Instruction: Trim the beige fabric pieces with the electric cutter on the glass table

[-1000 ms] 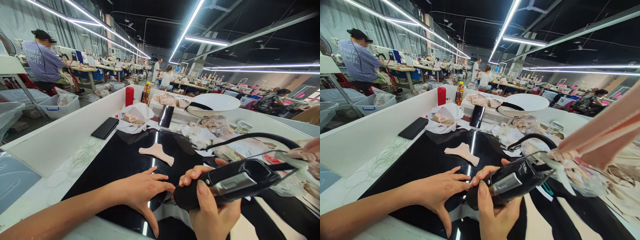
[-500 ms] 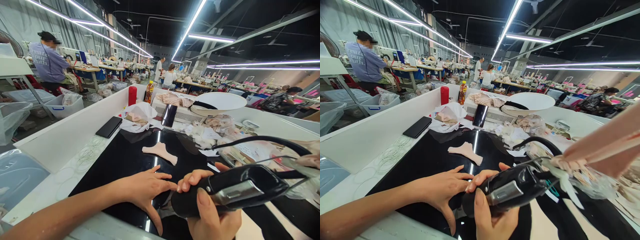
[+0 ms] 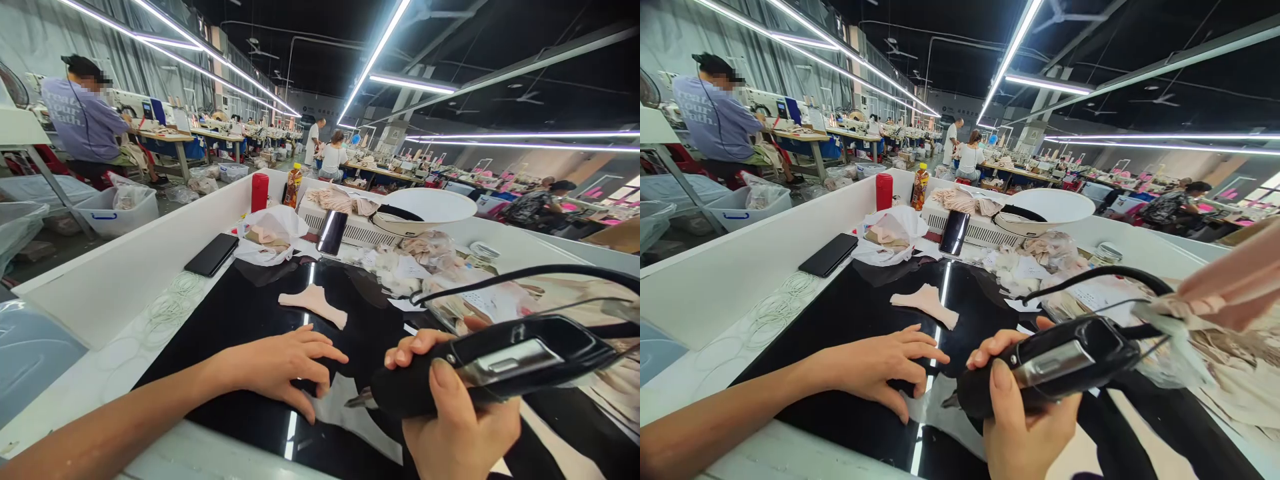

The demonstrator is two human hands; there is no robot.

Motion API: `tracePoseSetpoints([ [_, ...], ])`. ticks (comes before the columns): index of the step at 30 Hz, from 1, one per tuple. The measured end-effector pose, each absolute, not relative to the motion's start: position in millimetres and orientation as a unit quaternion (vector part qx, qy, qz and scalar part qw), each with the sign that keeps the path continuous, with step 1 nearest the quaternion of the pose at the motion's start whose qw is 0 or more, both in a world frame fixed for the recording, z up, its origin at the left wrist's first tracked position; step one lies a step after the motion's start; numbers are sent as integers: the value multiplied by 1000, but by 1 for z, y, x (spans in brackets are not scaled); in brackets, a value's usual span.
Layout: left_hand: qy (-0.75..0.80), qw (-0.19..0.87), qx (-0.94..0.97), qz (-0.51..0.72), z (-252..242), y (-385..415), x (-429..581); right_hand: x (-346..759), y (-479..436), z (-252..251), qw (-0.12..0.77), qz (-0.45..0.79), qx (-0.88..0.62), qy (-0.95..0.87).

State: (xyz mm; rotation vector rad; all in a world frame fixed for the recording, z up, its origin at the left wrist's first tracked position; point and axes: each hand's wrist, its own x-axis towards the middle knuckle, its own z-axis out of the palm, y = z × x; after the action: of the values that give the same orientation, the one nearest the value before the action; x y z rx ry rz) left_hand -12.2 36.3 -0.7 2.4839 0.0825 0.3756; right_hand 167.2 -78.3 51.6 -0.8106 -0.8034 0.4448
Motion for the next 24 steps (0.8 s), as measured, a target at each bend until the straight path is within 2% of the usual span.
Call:
tracePoseSetpoints([
  [8,36,340,930,136,8,39,-15,177,-77,52,820,177,-400,-368],
  [18,45,331,937,101,14,55,-32,178,-75,51,814,173,-404,-379],
  [21,74,285,950,106,14,62,-35,177,-75,51,811,178,-406,-381],
  [24,168,165,959,160,14,65,-34,177,-75,48,807,182,-405,-389],
])
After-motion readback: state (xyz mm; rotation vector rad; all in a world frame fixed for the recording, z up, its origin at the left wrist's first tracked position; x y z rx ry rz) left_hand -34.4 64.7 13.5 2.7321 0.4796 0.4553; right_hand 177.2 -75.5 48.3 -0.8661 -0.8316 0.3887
